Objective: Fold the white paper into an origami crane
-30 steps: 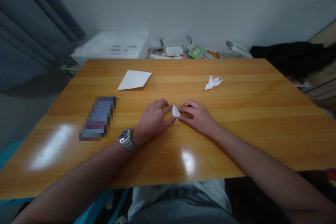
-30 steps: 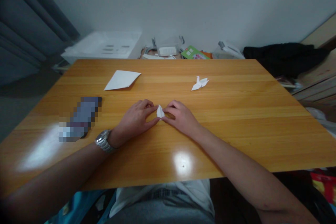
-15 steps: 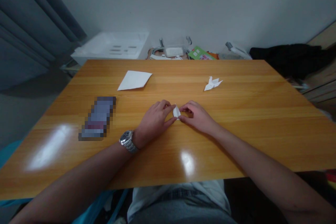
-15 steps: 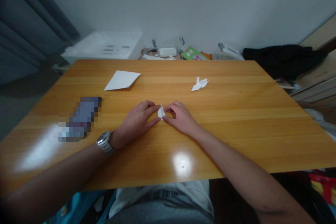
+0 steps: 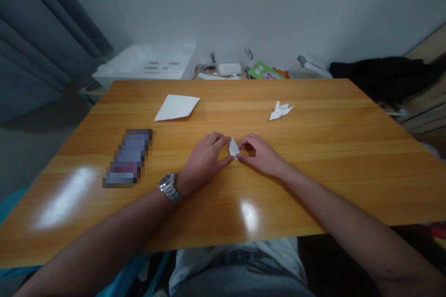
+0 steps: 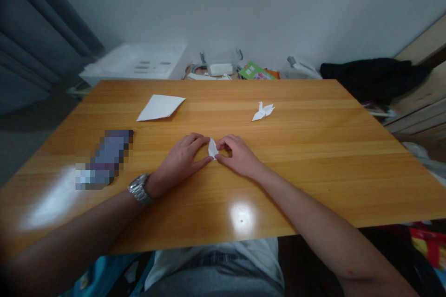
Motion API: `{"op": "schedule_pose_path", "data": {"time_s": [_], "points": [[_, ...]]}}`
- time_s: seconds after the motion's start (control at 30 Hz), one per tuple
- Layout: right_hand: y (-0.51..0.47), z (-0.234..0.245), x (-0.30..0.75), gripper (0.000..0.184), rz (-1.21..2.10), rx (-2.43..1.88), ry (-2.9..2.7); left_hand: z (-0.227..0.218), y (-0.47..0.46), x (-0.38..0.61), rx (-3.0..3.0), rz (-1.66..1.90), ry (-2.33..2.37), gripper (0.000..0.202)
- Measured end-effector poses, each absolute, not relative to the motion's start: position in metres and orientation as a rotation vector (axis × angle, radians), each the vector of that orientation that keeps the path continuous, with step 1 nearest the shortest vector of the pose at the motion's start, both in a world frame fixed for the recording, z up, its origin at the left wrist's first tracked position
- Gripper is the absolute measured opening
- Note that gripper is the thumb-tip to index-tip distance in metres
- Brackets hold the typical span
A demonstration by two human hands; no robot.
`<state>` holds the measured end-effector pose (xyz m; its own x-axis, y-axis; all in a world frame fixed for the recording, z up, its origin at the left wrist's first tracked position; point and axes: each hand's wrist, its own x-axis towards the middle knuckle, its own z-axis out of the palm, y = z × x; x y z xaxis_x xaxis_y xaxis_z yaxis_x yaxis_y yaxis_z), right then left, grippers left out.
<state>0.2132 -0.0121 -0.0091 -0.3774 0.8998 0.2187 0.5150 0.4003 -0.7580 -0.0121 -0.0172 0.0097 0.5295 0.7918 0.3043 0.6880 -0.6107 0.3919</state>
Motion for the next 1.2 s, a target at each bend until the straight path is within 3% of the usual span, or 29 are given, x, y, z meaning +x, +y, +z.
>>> {"op": "schedule_pose_path", "data": {"time_s": [0.27,0.67,1.07,1.2], "points": [[-0.014,-0.001,0.213,0.011,0.777,-1.187,-2.07,0.009,-0.015,-0.013,2.564,0.677,1.2,0.041],[-0.012,-0.003,0.211,0.008,0.708,-1.224,-2.102,0.003,-0.007,-0.01,2.349,0.779,1.125,0.007],[-0.01,-0.004,0.217,0.005,0.7,-1.122,-2.163,0.004,-0.007,-0.009,2.388,0.776,1.084,0.006],[-0.009,-0.004,0.219,0.004,0.708,-1.098,-2.174,0.002,-0.007,-0.012,2.444,0.771,1.052,0.014]]}}
